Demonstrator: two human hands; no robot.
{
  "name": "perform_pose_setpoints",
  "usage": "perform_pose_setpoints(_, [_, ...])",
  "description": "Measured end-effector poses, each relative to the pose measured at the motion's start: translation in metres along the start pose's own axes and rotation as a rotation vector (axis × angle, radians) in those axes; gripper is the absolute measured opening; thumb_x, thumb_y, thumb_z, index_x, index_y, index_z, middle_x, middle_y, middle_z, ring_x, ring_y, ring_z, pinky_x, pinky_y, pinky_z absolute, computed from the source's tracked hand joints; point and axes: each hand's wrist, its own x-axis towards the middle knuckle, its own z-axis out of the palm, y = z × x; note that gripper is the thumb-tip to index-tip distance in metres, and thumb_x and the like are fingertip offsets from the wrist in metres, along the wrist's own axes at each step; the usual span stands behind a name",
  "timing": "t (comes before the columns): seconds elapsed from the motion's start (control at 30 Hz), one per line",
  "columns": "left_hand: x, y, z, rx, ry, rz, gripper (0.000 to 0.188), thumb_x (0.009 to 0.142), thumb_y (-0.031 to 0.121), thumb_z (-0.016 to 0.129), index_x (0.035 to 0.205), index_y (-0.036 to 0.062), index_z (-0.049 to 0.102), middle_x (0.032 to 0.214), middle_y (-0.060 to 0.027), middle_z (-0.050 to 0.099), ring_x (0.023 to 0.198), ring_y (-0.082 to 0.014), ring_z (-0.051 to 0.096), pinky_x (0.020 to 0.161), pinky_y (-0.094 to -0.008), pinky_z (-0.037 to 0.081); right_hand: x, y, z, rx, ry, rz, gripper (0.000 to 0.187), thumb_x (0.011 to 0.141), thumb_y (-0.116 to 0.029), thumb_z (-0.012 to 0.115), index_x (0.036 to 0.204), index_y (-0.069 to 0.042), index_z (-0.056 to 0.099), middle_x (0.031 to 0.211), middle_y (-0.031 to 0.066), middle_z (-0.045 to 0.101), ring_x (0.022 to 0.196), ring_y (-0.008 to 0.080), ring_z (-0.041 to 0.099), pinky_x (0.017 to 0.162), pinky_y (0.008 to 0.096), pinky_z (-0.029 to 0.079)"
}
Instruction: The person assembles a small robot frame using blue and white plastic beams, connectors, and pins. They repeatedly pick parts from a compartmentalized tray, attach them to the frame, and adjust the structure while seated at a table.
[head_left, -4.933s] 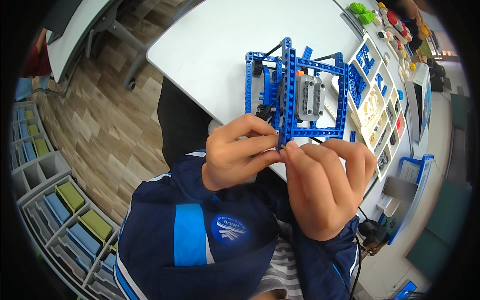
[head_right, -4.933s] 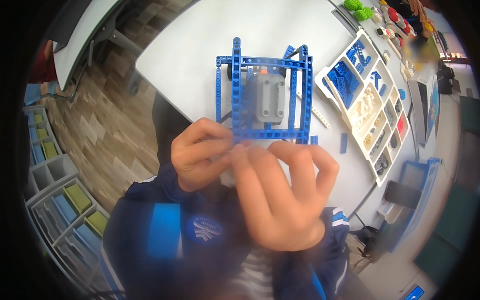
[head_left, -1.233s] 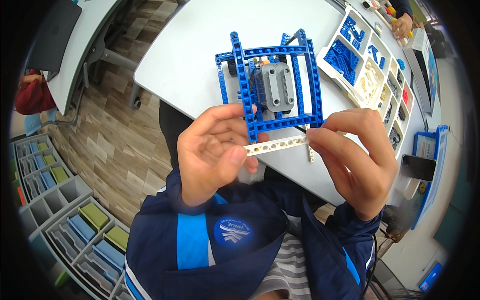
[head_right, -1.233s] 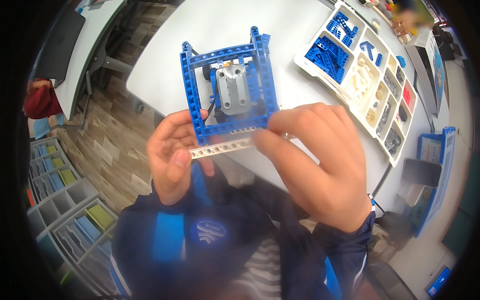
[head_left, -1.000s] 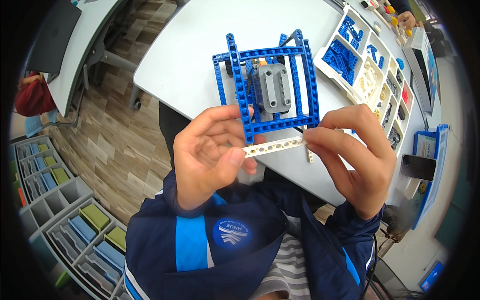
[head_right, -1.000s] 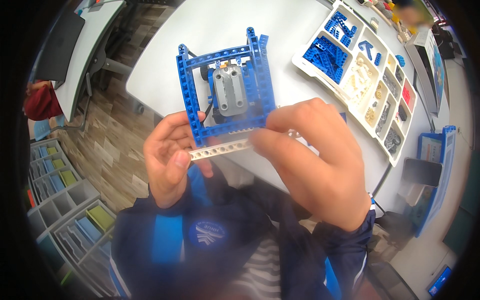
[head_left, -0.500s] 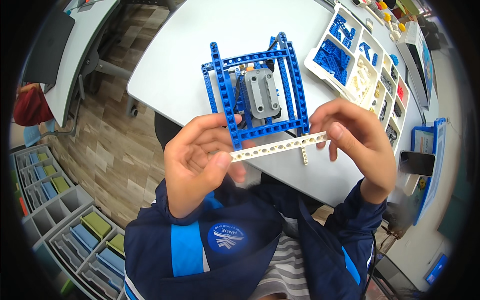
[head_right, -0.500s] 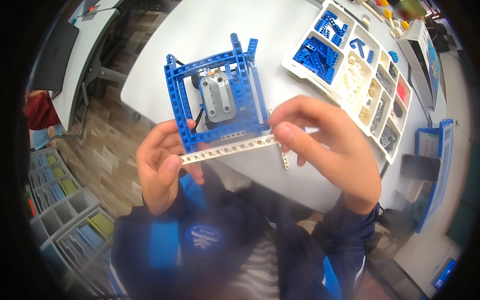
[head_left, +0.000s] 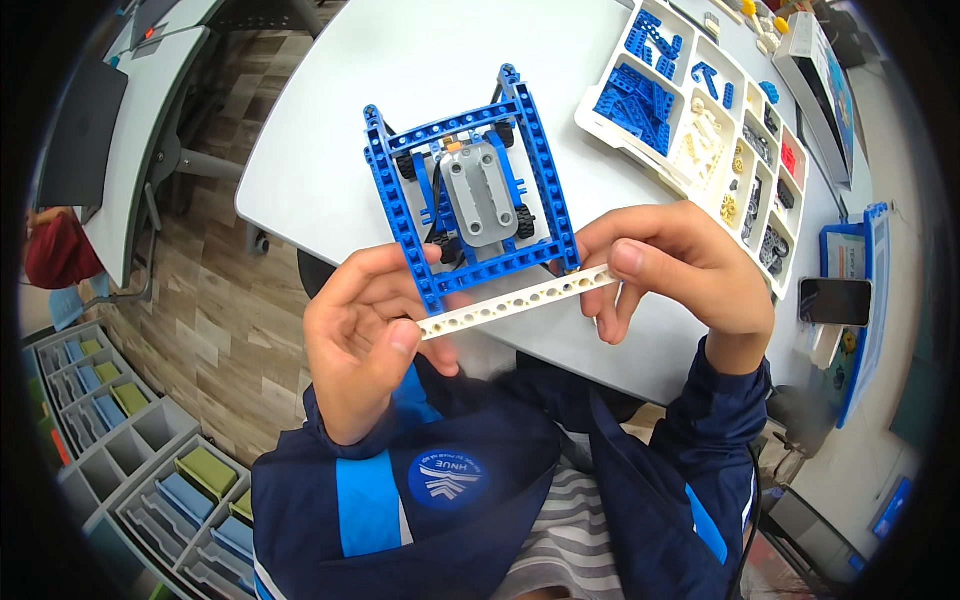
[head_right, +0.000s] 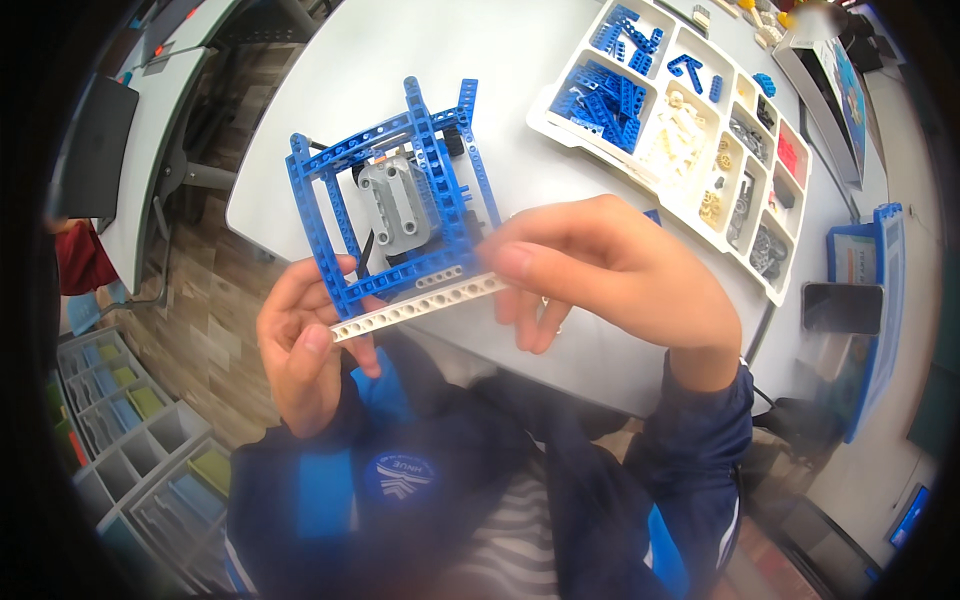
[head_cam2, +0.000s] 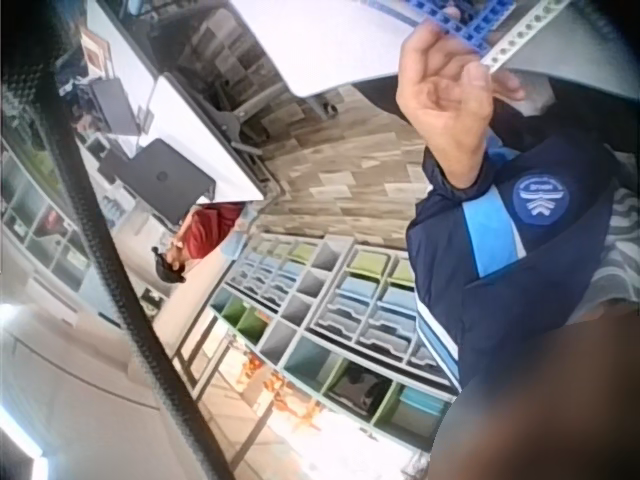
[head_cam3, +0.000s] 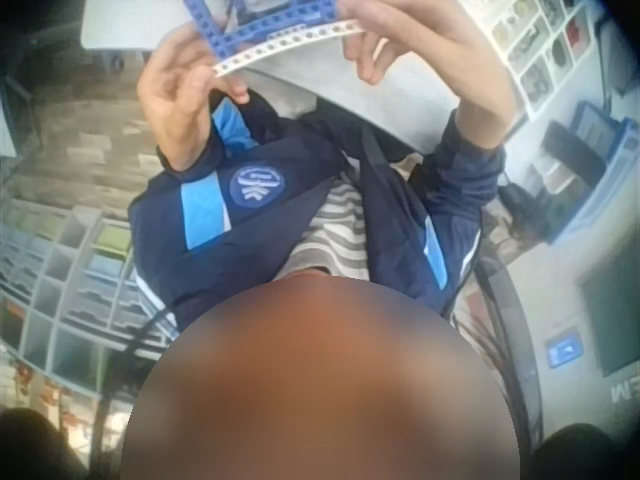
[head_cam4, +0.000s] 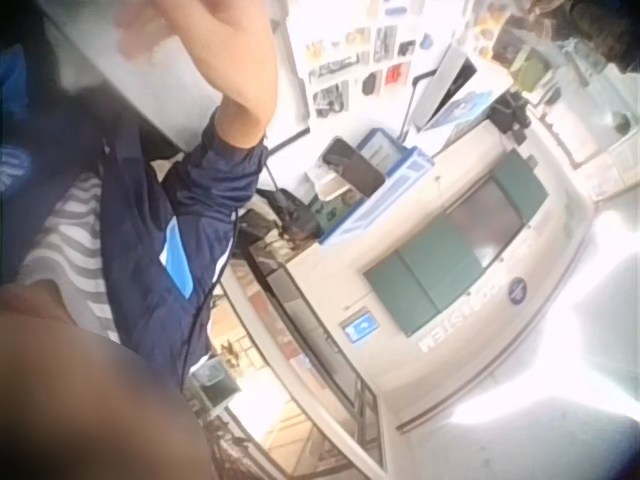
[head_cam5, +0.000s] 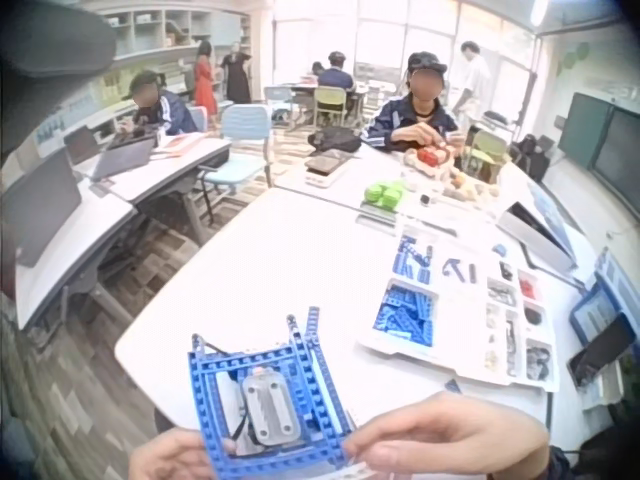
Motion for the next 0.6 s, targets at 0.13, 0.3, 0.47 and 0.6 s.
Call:
perform_pose_setpoints(0.13, [0.0008, -0.0013, -0.0002, 0.008, -0.001, 0.019, 0.057, 0.087, 0.019, 0.069, 0.13, -0.014, 0.05, 0.1, -0.025, 0.071, 0.068, -0.0198, 0.069, 0.058, -0.0313, 0.061, -0.0011, 0.0007, 0.0, 0.001, -0.01, -0.001, 0.03, 0.105, -0.02, 0.053, 0.118, 0.006, 0.063, 0.087, 0.0132, 0.071, 0.071, 0.0185, 0.071, 0.064, 0.028, 0.059])
perform_pose_setpoints(0.3, [0.0002, -0.0006, -0.0011, -0.003, -0.01, 0.003, 0.058, 0.087, 0.019, 0.07, 0.129, -0.0145, 0.05, 0.1, -0.0253, 0.071, 0.067, -0.02, 0.069, 0.057, -0.0308, 0.061, -0.0022, 0.0013, -0.0007, 0.03, -0.033, 0.012, 0.032, 0.105, -0.02, 0.053, 0.121, 0.007, 0.061, 0.089, 0.0146, 0.072, 0.076, 0.0214, 0.073, 0.067, 0.0302, 0.061])
perform_pose_setpoints(0.47, [-0.0001, -0.0003, -0.0027, 0.007, -0.009, 0.005, 0.058, 0.086, 0.019, 0.069, 0.129, -0.0145, 0.05, 0.099, -0.0248, 0.071, 0.066, -0.0199, 0.069, 0.058, -0.0308, 0.061, 0.0027, 0.0041, -0.006, 0.195, -0.07, 0.022, 0.035, 0.105, -0.021, 0.054, 0.124, 0.008, 0.06, 0.092, 0.0168, 0.071, 0.081, 0.0245, 0.074, 0.071, 0.0324, 0.062])
perform_pose_setpoints(0.6, [0.0004, 0.0006, -0.0039, 0.006, -0.017, -0.003, 0.057, 0.087, 0.018, 0.068, 0.129, -0.0144, 0.049, 0.099, -0.0243, 0.07, 0.067, -0.02, 0.069, 0.06, -0.031, 0.061, 0.003, 0.004, -0.0094, 0.203, -0.1, 0.037, 0.036, 0.104, -0.021, 0.056, 0.125, 0.009, 0.059, 0.094, 0.0178, 0.071, 0.084, 0.0254, 0.073, 0.074, 0.0337, 0.062])
